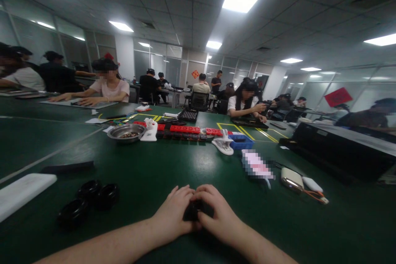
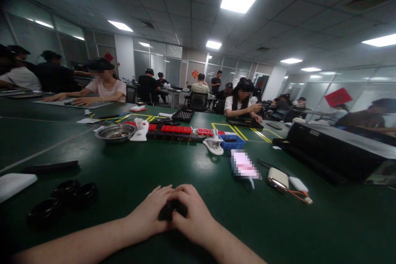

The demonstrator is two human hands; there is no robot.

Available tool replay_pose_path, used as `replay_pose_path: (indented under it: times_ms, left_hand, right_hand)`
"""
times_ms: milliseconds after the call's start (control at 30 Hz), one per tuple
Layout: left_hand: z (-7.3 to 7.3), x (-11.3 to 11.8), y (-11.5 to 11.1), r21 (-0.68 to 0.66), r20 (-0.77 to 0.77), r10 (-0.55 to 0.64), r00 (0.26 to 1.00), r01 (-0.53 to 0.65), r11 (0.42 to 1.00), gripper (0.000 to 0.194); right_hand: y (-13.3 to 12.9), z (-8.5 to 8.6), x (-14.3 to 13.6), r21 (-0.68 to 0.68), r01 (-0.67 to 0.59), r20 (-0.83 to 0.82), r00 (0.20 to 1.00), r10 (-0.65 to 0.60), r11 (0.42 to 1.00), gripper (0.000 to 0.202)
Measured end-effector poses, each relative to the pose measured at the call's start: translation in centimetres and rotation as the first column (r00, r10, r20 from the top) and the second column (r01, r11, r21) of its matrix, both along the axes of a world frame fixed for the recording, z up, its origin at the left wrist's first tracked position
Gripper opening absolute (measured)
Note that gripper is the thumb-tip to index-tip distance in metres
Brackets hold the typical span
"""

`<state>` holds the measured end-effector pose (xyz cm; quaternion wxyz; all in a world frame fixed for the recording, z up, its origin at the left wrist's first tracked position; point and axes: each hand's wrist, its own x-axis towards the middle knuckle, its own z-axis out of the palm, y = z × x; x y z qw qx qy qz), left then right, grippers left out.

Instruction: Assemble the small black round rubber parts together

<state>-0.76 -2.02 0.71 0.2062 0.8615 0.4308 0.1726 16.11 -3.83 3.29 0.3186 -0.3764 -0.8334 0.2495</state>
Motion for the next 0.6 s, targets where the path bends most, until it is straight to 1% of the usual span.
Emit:
replay_pose_path:
  times_ms: [33, 67, 100, 200, 233, 267, 333, 400, 467, 533, 600]
  left_hand:
    - [-0.08, -0.02, 0.04, 0.002, 0.003, 0.000, 1.000, 0.000, 1.000, 0.064]
    - [-0.15, -0.05, 0.07, 0.003, 0.008, -0.002, 1.000, 0.002, 1.000, 0.064]
    - [-0.21, -0.09, 0.11, 0.002, 0.011, -0.007, 1.000, 0.007, 1.000, 0.063]
    - [-0.28, -0.18, 0.15, -0.003, 0.009, -0.015, 1.000, 0.015, 1.000, 0.056]
    - [-0.28, -0.19, 0.15, -0.005, 0.007, -0.011, 1.000, 0.011, 1.000, 0.055]
    - [-0.28, -0.19, 0.15, -0.005, 0.006, -0.007, 1.000, 0.008, 1.000, 0.055]
    - [-0.28, -0.17, 0.13, -0.007, 0.010, -0.004, 1.000, 0.004, 1.000, 0.059]
    - [-0.29, -0.16, 0.12, -0.004, 0.014, -0.002, 1.000, 0.002, 1.000, 0.064]
    - [-0.27, -0.16, 0.12, 0.000, 0.011, -0.004, 1.000, 0.004, 1.000, 0.066]
    - [-0.23, -0.17, 0.12, 0.000, 0.000, -0.010, 1.000, 0.010, 1.000, 0.062]
    - [-0.19, -0.15, 0.13, -0.001, -0.011, -0.010, 1.000, 0.010, 1.000, 0.059]
  right_hand:
    - [-0.02, 0.01, 0.06, -0.013, -0.037, -0.020, 0.999, 0.037, 0.999, 0.041]
    - [-0.03, -0.02, 0.11, -0.023, -0.044, -0.034, 0.998, 0.044, 0.999, 0.044]
    - [-0.01, -0.08, 0.15, -0.030, -0.019, -0.041, 0.999, 0.018, 0.999, 0.043]
    - [0.18, -0.30, 0.15, -0.021, 0.144, -0.005, 0.990, -0.144, 0.989, 0.031]
    - [0.24, -0.33, 0.13, -0.011, 0.178, 0.014, 0.984, -0.178, 0.984, 0.026]
    - [0.28, -0.32, 0.12, -0.002, 0.185, 0.026, 0.982, -0.185, 0.983, 0.023]
    - [0.29, -0.20, 0.13, -0.011, 0.117, 0.012, 0.993, -0.117, 0.993, 0.022]
    - [0.23, -0.05, 0.21, -0.046, 0.007, -0.042, 0.999, -0.009, 0.999, 0.033]
    - [0.15, -0.02, 0.30, -0.074, -0.053, -0.090, 0.995, 0.046, 0.996, 0.044]
    - [0.13, -0.13, 0.32, -0.078, -0.015, -0.100, 0.995, 0.007, 0.997, 0.041]
    - [0.17, -0.28, 0.25, -0.057, 0.072, -0.067, 0.995, -0.075, 0.996, 0.031]
